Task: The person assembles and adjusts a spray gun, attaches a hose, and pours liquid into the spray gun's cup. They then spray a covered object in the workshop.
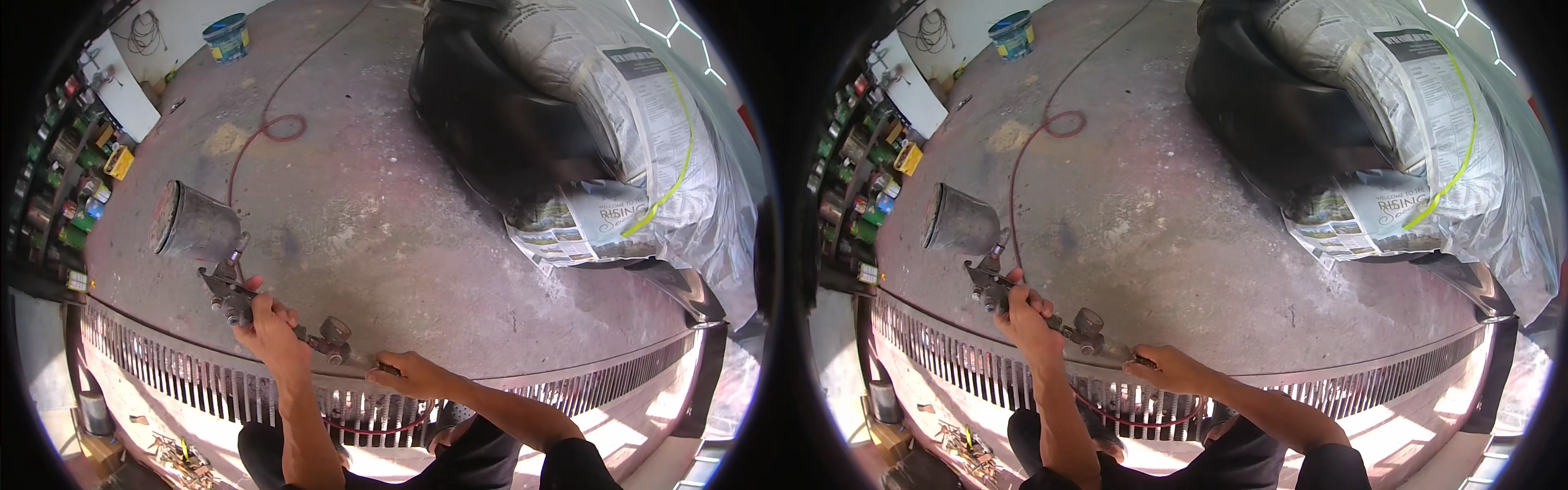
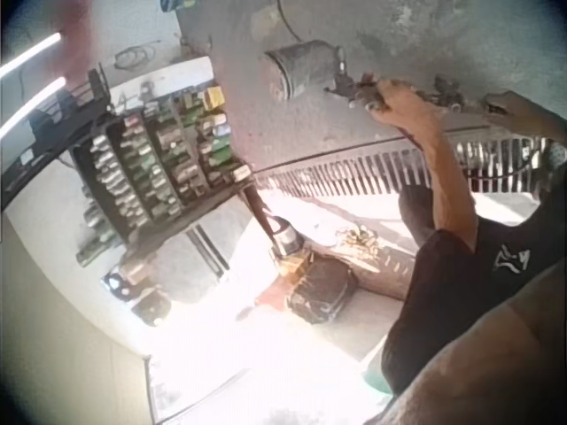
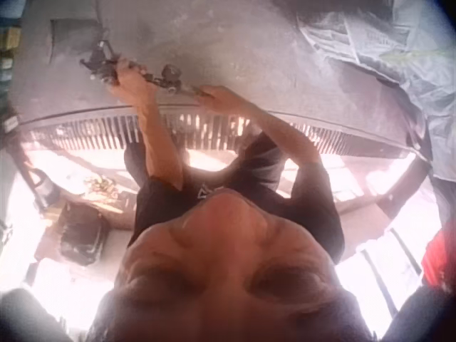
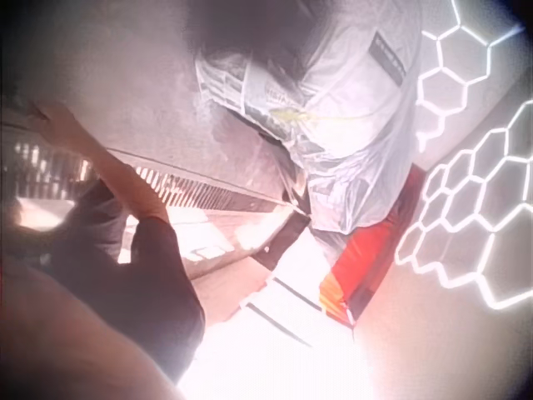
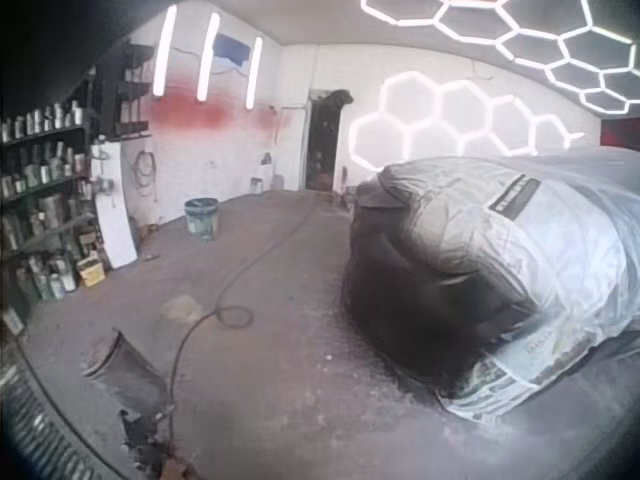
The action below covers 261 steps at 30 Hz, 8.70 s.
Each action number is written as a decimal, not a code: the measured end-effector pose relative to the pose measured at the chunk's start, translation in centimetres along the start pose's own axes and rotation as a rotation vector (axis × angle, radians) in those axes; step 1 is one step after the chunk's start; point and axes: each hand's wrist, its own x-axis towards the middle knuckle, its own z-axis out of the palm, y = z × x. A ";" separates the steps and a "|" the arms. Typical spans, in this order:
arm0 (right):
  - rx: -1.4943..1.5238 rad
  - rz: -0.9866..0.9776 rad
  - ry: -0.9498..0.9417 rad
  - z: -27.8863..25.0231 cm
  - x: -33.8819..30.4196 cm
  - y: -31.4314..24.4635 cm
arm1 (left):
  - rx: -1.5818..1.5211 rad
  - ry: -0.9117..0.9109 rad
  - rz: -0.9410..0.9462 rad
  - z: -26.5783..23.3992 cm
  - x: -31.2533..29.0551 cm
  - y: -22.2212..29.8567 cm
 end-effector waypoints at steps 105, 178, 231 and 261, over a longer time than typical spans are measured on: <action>-0.604 -1.330 -0.448 89.6 44.0 -121.7 | 0.181 1.185 0.131 -88.3 12.0 82.9; -0.044 -0.527 0.028 100.0 70.5 -108.2 | 0.677 0.630 0.074 -95.5 36.2 93.5; 0.548 0.059 1.424 -7.9 68.8 -84.5 | 0.846 -0.136 -0.037 -5.4 101.5 51.3; 0.600 0.675 1.529 8.1 126.5 -56.8 | 1.333 -0.476 -0.062 -13.8 154.1 6.7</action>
